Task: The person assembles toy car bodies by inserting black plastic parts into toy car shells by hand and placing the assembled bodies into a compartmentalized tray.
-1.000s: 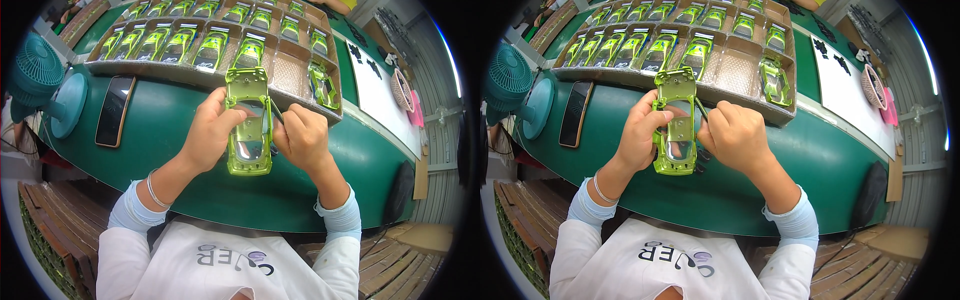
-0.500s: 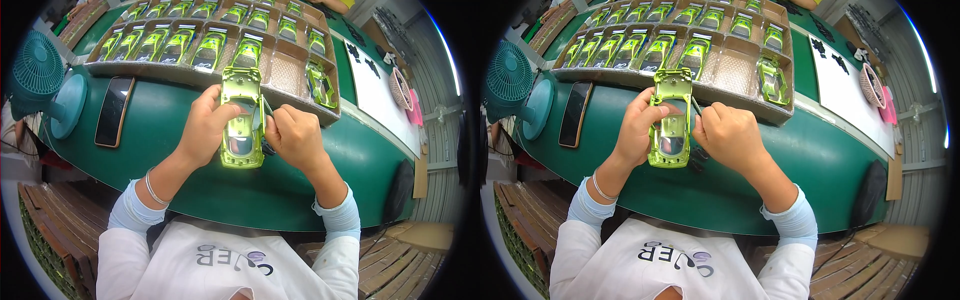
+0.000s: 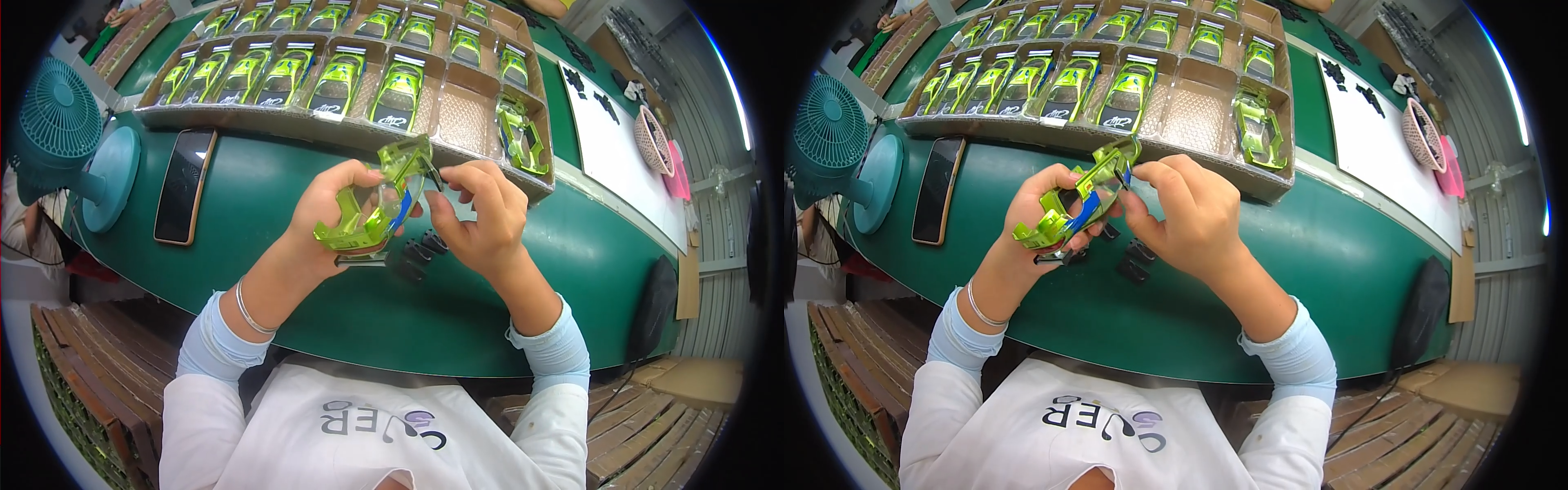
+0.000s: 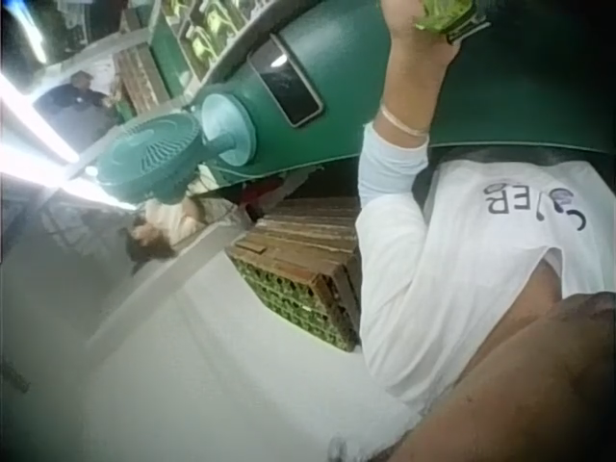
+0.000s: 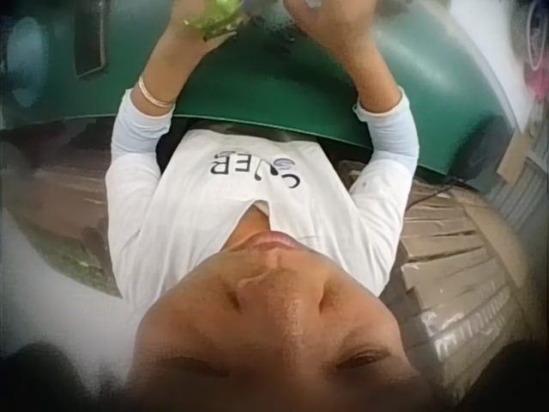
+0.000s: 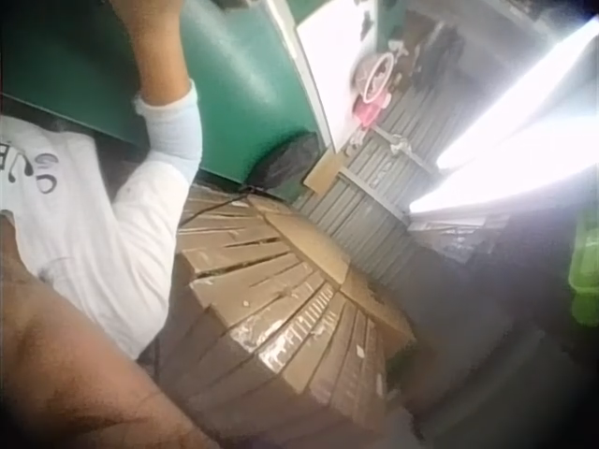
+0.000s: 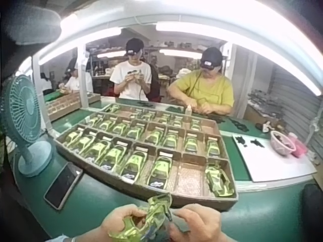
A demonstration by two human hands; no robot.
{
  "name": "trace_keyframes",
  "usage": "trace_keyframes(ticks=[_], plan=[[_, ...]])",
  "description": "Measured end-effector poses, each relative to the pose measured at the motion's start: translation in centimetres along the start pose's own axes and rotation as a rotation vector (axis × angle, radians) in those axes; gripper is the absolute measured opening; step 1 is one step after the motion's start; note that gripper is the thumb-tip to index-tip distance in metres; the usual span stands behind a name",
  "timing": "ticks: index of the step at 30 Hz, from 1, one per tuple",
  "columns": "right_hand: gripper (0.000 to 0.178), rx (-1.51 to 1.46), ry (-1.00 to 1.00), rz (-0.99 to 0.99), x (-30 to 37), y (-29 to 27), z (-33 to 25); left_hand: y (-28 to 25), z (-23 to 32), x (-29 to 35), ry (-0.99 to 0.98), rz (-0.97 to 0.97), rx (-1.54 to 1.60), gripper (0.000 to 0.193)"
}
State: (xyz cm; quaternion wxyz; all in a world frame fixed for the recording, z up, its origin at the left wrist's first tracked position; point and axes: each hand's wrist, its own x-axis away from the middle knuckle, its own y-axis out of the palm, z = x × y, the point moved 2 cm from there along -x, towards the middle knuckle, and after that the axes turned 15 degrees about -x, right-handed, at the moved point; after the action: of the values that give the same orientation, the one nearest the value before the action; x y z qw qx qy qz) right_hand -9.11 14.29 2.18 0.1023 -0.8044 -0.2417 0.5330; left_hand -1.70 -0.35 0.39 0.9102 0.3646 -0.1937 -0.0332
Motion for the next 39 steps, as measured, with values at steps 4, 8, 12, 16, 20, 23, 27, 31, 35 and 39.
trace_keyframes(ticks=[4,8,12,16,20,23,27,31,35,39], plan=[[0.025,0.002,-0.060,-0.004,-0.5,-0.2,-0.4,-0.2,-1.5,-0.4,-0.113,-0.072,0.073,0.030],[0.026,0.093,-0.164,-0.032,-0.3,-0.6,-0.6,0.8,-2.3,-0.3,-0.214,-0.152,0.104,0.030],[0.026,0.130,-0.116,-0.048,-0.2,-1.0,-0.8,1.0,-2.3,-0.2,-0.218,-0.236,0.094,0.027],[0.033,-0.044,0.067,-0.111,-0.3,-0.4,0.0,0.6,-2.1,-0.6,0.037,0.080,0.031,0.032],[0.061,-0.212,0.362,-0.239,-0.2,0.3,-1.0,0.2,-1.1,-0.7,0.313,0.243,-0.271,0.056],[0.061,-0.176,0.358,-0.273,-0.1,0.6,-2.1,-0.1,-1.6,-0.7,0.415,0.317,-0.333,0.055],[0.038,-0.103,0.458,-0.287,0.1,1.2,-2.3,-0.1,-2.0,-1.4,0.607,0.442,-0.625,0.050],[0.014,-0.058,0.583,-0.175,-0.9,-0.2,-0.7,1.6,-1.1,-0.7,0.551,0.208,-0.586,0.052],[0.017,0.067,0.750,-0.049,-2.7,-3.4,4.2,1.0,1.7,-1.9,0.747,0.428,-1.066,0.020],[0.020,0.334,0.876,-0.152,-3.3,-3.7,9.0,1.7,7.5,-6.1,1.355,0.306,-2.240,0.021]])
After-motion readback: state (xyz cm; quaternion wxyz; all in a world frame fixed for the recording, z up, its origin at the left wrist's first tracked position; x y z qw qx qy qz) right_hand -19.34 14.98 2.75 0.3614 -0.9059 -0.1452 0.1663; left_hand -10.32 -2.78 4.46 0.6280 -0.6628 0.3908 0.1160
